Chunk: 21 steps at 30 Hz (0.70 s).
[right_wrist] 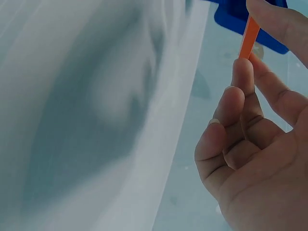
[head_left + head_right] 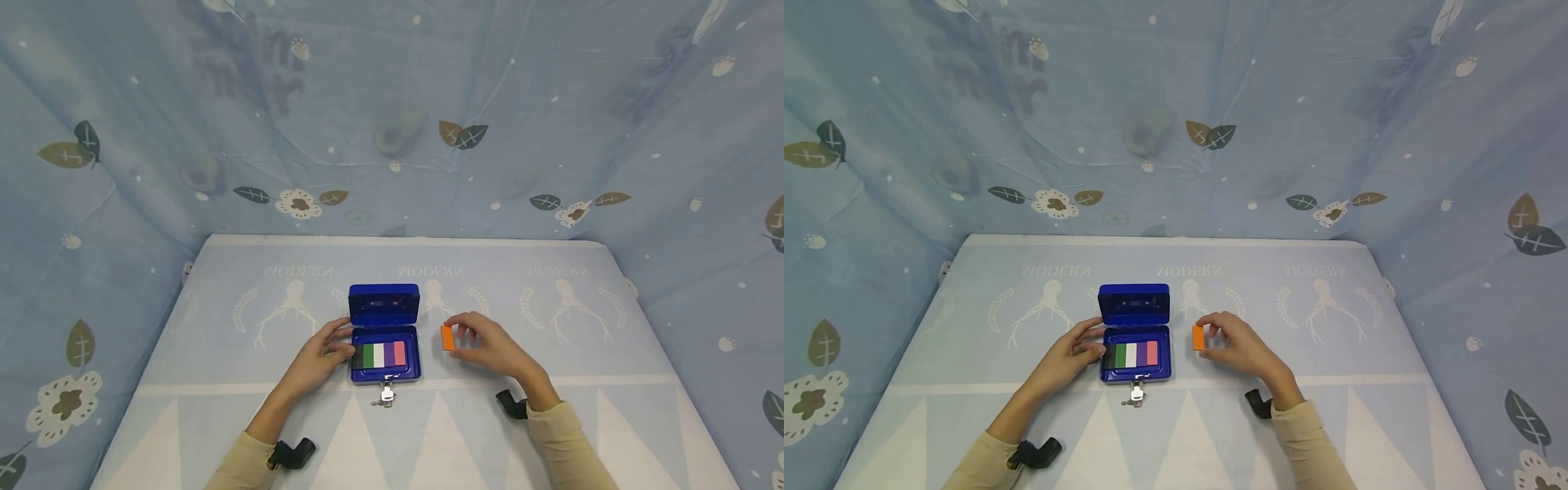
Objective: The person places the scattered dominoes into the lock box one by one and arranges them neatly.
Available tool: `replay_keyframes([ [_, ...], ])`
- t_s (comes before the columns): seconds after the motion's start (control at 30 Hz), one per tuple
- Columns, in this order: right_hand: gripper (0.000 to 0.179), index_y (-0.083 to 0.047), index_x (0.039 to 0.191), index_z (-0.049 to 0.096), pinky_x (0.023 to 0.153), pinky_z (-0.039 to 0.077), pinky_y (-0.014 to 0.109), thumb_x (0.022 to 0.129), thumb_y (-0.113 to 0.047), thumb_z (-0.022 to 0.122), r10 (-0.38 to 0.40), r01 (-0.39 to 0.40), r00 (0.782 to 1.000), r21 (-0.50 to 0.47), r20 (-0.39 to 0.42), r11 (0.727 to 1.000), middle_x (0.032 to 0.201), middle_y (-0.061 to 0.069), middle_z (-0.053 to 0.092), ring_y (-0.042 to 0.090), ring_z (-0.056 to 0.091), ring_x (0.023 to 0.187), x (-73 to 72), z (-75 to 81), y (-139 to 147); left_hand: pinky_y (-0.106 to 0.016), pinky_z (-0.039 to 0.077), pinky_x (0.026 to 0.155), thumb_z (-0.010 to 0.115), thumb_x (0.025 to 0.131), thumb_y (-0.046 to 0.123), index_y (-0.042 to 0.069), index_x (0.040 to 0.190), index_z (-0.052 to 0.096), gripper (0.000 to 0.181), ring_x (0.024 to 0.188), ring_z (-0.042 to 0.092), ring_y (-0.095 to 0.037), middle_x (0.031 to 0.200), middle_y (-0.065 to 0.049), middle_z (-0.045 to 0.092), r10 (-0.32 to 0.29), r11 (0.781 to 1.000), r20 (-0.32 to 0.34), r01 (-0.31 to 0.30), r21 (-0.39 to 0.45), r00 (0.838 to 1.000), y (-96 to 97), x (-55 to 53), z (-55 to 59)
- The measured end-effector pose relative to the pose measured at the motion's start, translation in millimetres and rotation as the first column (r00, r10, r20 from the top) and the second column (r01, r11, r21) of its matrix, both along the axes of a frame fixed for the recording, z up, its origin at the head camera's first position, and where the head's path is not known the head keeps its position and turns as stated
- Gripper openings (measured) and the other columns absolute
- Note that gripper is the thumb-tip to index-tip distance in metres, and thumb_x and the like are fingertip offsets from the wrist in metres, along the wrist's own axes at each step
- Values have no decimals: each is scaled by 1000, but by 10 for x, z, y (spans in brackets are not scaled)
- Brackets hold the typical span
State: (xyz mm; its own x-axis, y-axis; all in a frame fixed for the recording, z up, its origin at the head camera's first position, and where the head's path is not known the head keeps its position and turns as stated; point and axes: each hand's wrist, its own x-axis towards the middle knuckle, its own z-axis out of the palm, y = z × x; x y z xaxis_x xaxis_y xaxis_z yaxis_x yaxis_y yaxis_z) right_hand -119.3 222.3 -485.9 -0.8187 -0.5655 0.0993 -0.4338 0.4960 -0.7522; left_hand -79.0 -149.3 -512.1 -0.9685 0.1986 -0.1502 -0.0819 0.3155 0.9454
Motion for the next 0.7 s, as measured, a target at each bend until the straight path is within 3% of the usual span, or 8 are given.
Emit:
replay_keyframes([
  [0.7,48,-16,129,62,74,48,41,85,-19,82,47,-47,999,19,15,999,100,6,62,27,55,85,7,27,-297,-46,51,93,70,95,16,16,150,46,59,114,63,-29,137,-13,59,-2,1000,5,2,2,1000,1,-4,-6],
])
